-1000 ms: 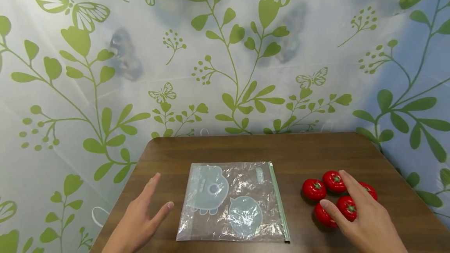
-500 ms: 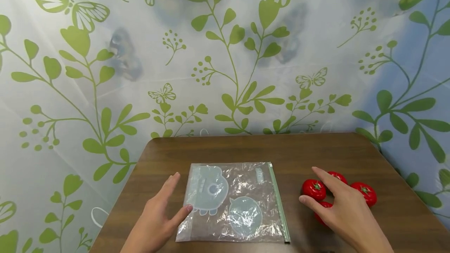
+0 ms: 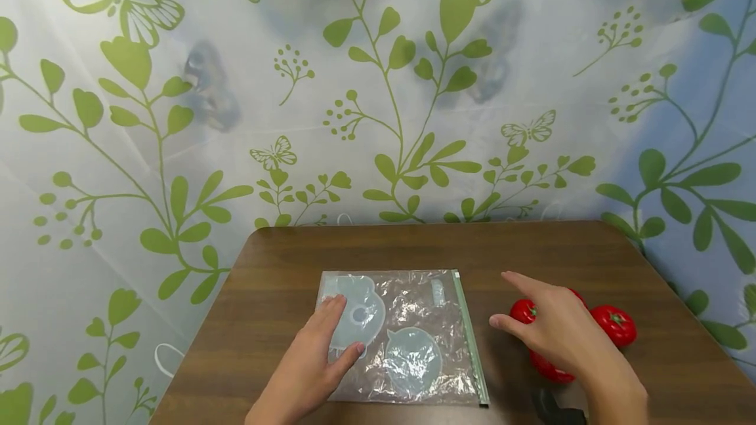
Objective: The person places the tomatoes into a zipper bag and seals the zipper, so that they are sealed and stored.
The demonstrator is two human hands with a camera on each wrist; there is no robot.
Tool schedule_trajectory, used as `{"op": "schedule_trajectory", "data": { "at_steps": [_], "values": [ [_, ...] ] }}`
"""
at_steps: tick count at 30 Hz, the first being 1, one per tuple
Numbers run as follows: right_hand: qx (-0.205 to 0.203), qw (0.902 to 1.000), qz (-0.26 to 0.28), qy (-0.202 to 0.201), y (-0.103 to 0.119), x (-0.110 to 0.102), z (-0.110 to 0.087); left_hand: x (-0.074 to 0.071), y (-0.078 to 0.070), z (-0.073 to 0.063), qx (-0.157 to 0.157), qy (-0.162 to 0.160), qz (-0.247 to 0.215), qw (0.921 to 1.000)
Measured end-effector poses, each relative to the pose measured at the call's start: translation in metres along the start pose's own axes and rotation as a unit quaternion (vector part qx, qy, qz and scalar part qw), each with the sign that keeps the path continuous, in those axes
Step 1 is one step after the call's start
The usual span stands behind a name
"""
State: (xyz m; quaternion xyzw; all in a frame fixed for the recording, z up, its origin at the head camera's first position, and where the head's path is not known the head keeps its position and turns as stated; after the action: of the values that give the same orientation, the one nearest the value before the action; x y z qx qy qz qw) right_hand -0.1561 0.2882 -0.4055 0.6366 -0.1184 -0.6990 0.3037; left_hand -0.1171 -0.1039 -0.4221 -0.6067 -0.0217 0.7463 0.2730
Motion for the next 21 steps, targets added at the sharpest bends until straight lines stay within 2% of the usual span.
{"op": "schedule_trajectory", "data": {
  "at_steps": [7,16,21],
  "values": [
    [-0.020,0.9992,-0.012,0.033,-0.001,0.004,0.021,0.017,-0.004,0.007,-0.013,0.028,0.028,0.9991],
    [-0.041,0.9962,-0.017,0.074,-0.006,0.014,0.041,0.048,-0.003,0.013,-0.059,0.082,0.010,0.9948],
    [-0.050,0.9940,-0.017,0.096,-0.010,0.023,0.051,0.065,-0.005,0.013,-0.078,0.094,0.016,0.9924]
  ]
}}
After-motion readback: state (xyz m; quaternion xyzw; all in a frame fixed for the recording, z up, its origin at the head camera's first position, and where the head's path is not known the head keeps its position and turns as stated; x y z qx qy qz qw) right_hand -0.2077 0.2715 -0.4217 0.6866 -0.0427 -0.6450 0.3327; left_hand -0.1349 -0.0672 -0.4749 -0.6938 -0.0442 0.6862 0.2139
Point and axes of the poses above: each hand's wrist, its own z-axis towards the middle knuckle, its own x-axis out of the palm, y = z × x, the point moved 2 cm from there along z, towards the middle knuckle, and after that the axes turned 11 degrees about z, right-handed, at the moved point
